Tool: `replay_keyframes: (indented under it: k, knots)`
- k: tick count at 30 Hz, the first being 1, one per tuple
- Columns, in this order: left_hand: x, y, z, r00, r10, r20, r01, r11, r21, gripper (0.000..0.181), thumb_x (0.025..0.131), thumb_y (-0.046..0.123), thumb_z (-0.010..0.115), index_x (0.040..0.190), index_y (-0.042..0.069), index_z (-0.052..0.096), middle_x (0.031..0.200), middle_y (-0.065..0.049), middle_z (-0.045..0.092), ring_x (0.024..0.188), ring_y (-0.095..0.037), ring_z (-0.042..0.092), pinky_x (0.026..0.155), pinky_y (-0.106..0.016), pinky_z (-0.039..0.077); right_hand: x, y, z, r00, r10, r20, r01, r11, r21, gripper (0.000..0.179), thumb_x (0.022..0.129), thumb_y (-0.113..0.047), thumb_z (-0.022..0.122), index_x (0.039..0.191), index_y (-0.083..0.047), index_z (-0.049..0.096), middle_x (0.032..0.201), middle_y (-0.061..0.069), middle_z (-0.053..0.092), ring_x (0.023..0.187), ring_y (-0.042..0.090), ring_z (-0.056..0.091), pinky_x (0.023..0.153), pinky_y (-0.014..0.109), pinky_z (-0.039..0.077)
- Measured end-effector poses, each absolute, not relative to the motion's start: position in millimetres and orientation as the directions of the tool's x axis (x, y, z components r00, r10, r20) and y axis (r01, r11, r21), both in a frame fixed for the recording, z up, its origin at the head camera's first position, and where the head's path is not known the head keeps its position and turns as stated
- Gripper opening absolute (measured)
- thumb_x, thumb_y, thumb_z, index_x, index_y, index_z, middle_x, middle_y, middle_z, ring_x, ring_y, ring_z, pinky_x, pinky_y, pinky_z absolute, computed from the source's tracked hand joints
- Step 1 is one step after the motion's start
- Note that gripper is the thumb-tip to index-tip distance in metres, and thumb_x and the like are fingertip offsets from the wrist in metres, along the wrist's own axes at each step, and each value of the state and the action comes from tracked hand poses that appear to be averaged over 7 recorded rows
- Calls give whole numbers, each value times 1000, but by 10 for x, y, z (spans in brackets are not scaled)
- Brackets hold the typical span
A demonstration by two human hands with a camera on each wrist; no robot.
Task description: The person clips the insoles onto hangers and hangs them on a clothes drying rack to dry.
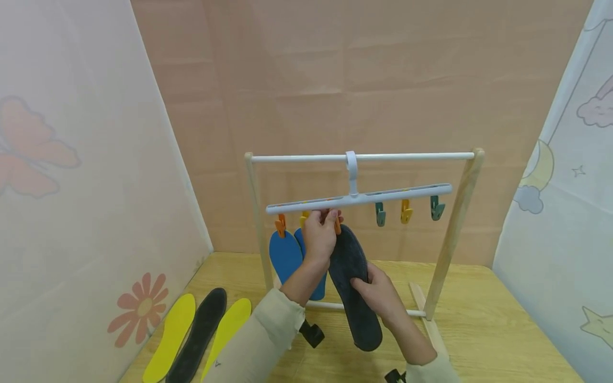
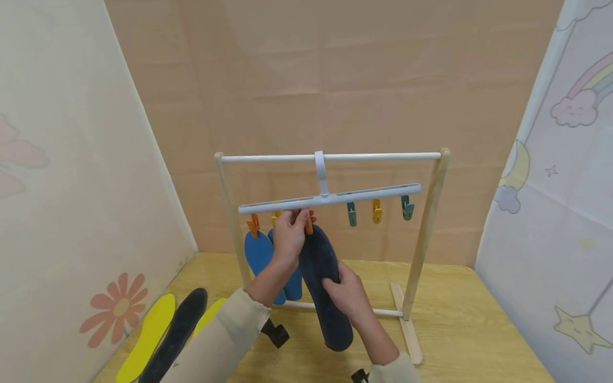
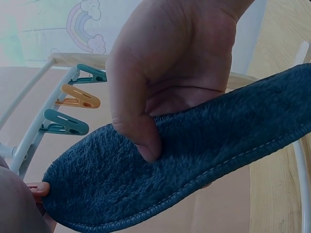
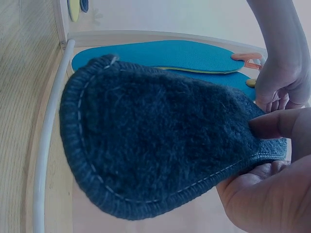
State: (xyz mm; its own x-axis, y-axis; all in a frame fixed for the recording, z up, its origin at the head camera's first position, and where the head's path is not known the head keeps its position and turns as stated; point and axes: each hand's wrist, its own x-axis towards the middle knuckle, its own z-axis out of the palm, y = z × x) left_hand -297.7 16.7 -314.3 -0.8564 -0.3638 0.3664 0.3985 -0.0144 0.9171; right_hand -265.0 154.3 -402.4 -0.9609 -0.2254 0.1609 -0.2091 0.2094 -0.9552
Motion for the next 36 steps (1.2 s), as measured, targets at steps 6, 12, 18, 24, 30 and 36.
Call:
replay_keyframes:
  k: [6, 12, 18, 24, 30, 36]
  knots:
    - [-2963, 164, -3132, -858, -360, 367, 392, 5, 920, 25, 101, 15, 61, 121, 0, 66, 105, -11, 73, 93, -19, 72, 83, -32, 59, -2648, 1522, -4001, -959, -229, 169, -216, 199, -956, 35, 95, -8, 62, 129, 2, 61, 115, 17, 72, 98, 25, 68, 85, 46, 57]
    - [-2964, 161, -3143, -859, -357, 367, 392, 2, 920, 25, 101, 15, 61, 121, 1, 66, 106, -11, 72, 94, -19, 71, 82, -32, 59, -2659, 1506, -4017, -958, -234, 167, -213, 187, -959, 38, 96, -8, 61, 132, 2, 59, 118, 18, 70, 100, 26, 68, 85, 47, 57]
    - [-2968, 163, -3155, -853, -342, 396, 406, 45, 913, 26, 101, 17, 61, 121, 0, 66, 105, -12, 72, 95, -21, 70, 81, -32, 58, -2682, 1507, -4034, -959, -229, 166, -212, 193, -958, 37, 96, -9, 61, 132, 1, 59, 116, 17, 71, 100, 25, 68, 85, 46, 57]
    - [-2949, 137, -3188, -842, -293, 453, 435, 126, 891, 31, 103, 19, 59, 126, 0, 65, 106, -13, 72, 98, -25, 69, 84, -32, 56, -2685, 1526, -4036, -962, -224, 154, -207, 237, -949, 38, 98, -13, 62, 133, -1, 56, 119, 18, 70, 104, 28, 68, 88, 51, 56]
    - [-2918, 114, -3232, -837, -254, 485, 437, 223, 871, 31, 104, 22, 56, 125, 3, 66, 104, -11, 71, 94, -23, 66, 84, -34, 54, -2670, 1623, -4006, -954, -252, 161, -237, 309, -921, 43, 99, -16, 62, 138, -1, 51, 131, 21, 64, 119, 37, 63, 97, 55, 52]
    - [-2922, 92, -3232, -842, -245, 481, 417, 272, 868, 31, 104, 26, 56, 122, 5, 69, 94, -6, 69, 85, -17, 60, 81, -35, 53, -2748, 1892, -3903, -943, -265, 201, -278, 294, -914, 52, 104, -15, 56, 150, 1, 38, 143, 24, 54, 132, 39, 53, 108, 47, 46]
